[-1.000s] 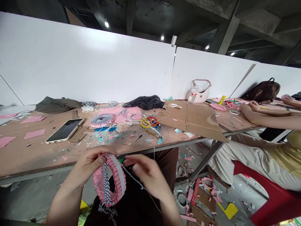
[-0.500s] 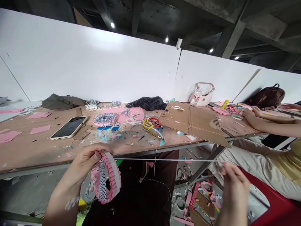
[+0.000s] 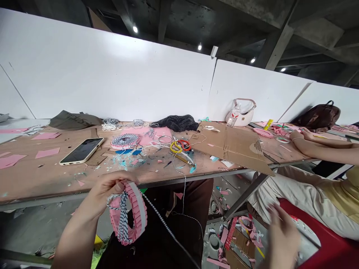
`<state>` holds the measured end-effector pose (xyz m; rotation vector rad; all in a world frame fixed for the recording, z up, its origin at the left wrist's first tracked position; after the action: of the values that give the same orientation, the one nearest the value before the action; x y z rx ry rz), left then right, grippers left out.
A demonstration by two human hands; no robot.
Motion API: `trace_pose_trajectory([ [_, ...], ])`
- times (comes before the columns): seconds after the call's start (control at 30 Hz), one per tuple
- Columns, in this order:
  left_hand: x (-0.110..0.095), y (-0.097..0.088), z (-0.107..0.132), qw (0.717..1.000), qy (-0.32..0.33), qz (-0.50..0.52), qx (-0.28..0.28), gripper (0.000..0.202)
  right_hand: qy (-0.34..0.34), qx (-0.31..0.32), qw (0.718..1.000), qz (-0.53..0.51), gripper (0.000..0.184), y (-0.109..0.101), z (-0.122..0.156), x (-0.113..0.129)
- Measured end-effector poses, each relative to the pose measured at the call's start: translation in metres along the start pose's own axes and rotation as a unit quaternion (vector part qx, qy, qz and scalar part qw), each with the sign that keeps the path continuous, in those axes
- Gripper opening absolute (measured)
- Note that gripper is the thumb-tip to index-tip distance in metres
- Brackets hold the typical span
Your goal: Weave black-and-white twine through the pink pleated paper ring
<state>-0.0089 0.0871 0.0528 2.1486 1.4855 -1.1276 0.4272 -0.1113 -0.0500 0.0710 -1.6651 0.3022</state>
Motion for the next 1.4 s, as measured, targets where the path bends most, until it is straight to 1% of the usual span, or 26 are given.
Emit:
trace_pose_trajectory([
  [0.03, -0.002, 0.005, -0.002, 1.0, 0.003, 0.006, 0.011, 0.041, 0.003, 0.072, 0.997, -0.032, 0.058, 0.03, 0.02, 0.014],
  [0.07, -0.003, 0.008, -0.003, 1.0, 0.006, 0.01, 0.018, 0.041, -0.018, 0.214, 0.976, -0.047, 0.055, 0.07, 0.05, 0.033],
  [0.1, -0.004, 0.011, -0.004, 1.0, 0.008, 0.013, 0.022, 0.041, -0.039, 0.346, 0.935, -0.067, 0.049, 0.106, 0.085, 0.053],
  [0.13, -0.005, 0.013, -0.005, 1.0, 0.01, 0.015, 0.024, 0.041, -0.05, 0.472, 0.876, -0.087, 0.045, 0.135, 0.124, 0.07],
  [0.17, -0.005, 0.014, -0.005, 0.999, 0.011, 0.018, 0.026, 0.039, -0.06, 0.572, 0.812, -0.1, 0.042, 0.157, 0.161, 0.085],
  [0.2, -0.004, 0.015, -0.005, 0.999, 0.011, 0.023, 0.028, 0.037, -0.065, 0.646, 0.753, -0.106, 0.039, 0.171, 0.193, 0.096],
  [0.23, -0.004, 0.014, -0.004, 0.999, 0.011, 0.028, 0.029, 0.035, -0.066, 0.694, 0.708, -0.113, 0.036, 0.179, 0.217, 0.103],
  [0.27, -0.003, 0.014, -0.003, 0.999, 0.01, 0.032, 0.028, 0.032, -0.064, 0.718, 0.682, -0.121, 0.032, 0.184, 0.231, 0.106],
  [0.3, -0.002, 0.012, -0.002, 0.999, 0.007, 0.035, 0.025, 0.029, -0.059, 0.723, 0.676, -0.13, 0.028, 0.186, 0.237, 0.108],
  [0.37, -0.002, 0.009, 0.0, 0.999, 0.005, 0.031, 0.018, 0.026, -0.055, 0.696, 0.701, -0.148, 0.027, 0.187, 0.228, 0.106],
  [0.43, -0.002, 0.005, 0.003, 1.0, 0.009, 0.025, 0.012, 0.026, -0.069, 0.643, 0.749, -0.148, 0.027, 0.184, 0.203, 0.101],
  [0.5, -0.003, 0.001, 0.004, 1.0, 0.013, 0.019, 0.005, 0.026, -0.096, 0.57, 0.806, -0.124, 0.027, 0.18, 0.172, 0.096],
  [0.57, -0.002, -0.002, 0.006, 1.0, 0.017, 0.01, -0.004, 0.025, -0.124, 0.479, 0.864, -0.091, 0.029, 0.173, 0.137, 0.09],
  [0.63, -0.001, -0.004, 0.006, 1.0, 0.018, 0.004, -0.007, 0.019, -0.136, 0.4, 0.904, -0.068, 0.033, 0.163, 0.105, 0.081],
  [0.73, -0.001, -0.004, 0.006, 0.999, 0.026, 0.019, -0.004, 0.012, -0.128, 0.314, 0.939, -0.056, 0.037, 0.144, 0.062, 0.064],
  [0.8, -0.002, -0.004, 0.005, 0.999, 0.035, 0.033, -0.013, 0.012, -0.118, 0.251, 0.96, -0.043, 0.039, 0.126, 0.036, 0.05],
  [0.87, -0.002, -0.002, 0.004, 0.999, 0.03, 0.037, -0.018, 0.012, -0.107, 0.19, 0.976, -0.027, 0.04, 0.105, 0.013, 0.036],
  [0.93, 0.0, 0.005, 0.003, 0.999, 0.014, 0.036, -0.007, 0.013, -0.098, 0.148, 0.984, -0.012, 0.041, 0.087, -0.004, 0.023],
  [0.97, 0.0, 0.009, 0.002, 0.999, 0.008, 0.034, 0.001, 0.014, -0.094, 0.138, 0.986, -0.005, 0.042, 0.079, -0.01, 0.018],
  [1.03, 0.001, 0.017, 0.001, 0.999, 0.004, 0.034, 0.013, 0.014, -0.089, 0.146, 0.985, 0.015, 0.043, 0.07, -0.017, 0.01],
  [1.07, 0.0, 0.02, 0.0, 0.999, 0.007, 0.036, 0.017, 0.013, -0.087, 0.164, 0.982, 0.026, 0.044, 0.069, -0.017, 0.007],
  [1.13, 0.0, 0.022, 0.001, 0.999, 0.016, 0.045, 0.023, 0.011, -0.085, 0.239, 0.965, 0.062, 0.044, 0.075, -0.009, 0.006],
  [1.2, 0.0, 0.017, 0.003, 0.998, 0.02, 0.051, 0.02, 0.014, -0.091, 0.346, 0.928, 0.105, 0.044, 0.087, 0.01, 0.009],
  [1.27, 0.001, 0.004, 0.008, 0.999, 0.017, 0.048, -0.004, 0.023, -0.093, 0.453, 0.875, 0.142, 0.045, 0.1, 0.035, 0.012],
  [1.33, -0.001, -0.017, 0.016, 0.998, 0.01, 0.033, -0.06, 0.034, -0.087, 0.539, 0.821, 0.166, 0.045, 0.111, 0.062, 0.012],
  [1.4, -0.004, -0.045, 0.027, 0.988, -0.009, 0.0, -0.153, 0.043, -0.07, 0.614, 0.766, 0.18, 0.045, 0.119, 0.088, 0.009],
])
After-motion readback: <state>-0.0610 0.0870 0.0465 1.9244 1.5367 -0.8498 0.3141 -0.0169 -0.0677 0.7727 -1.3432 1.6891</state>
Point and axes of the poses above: each hand's wrist, its own z-axis away from the middle knuckle, its own y-axis out of the palm, x = y × z, the point moved 7 cm from there along -z, towards the middle knuckle, and after that the axes turned 12 degrees about y, right-handed, at the moved point
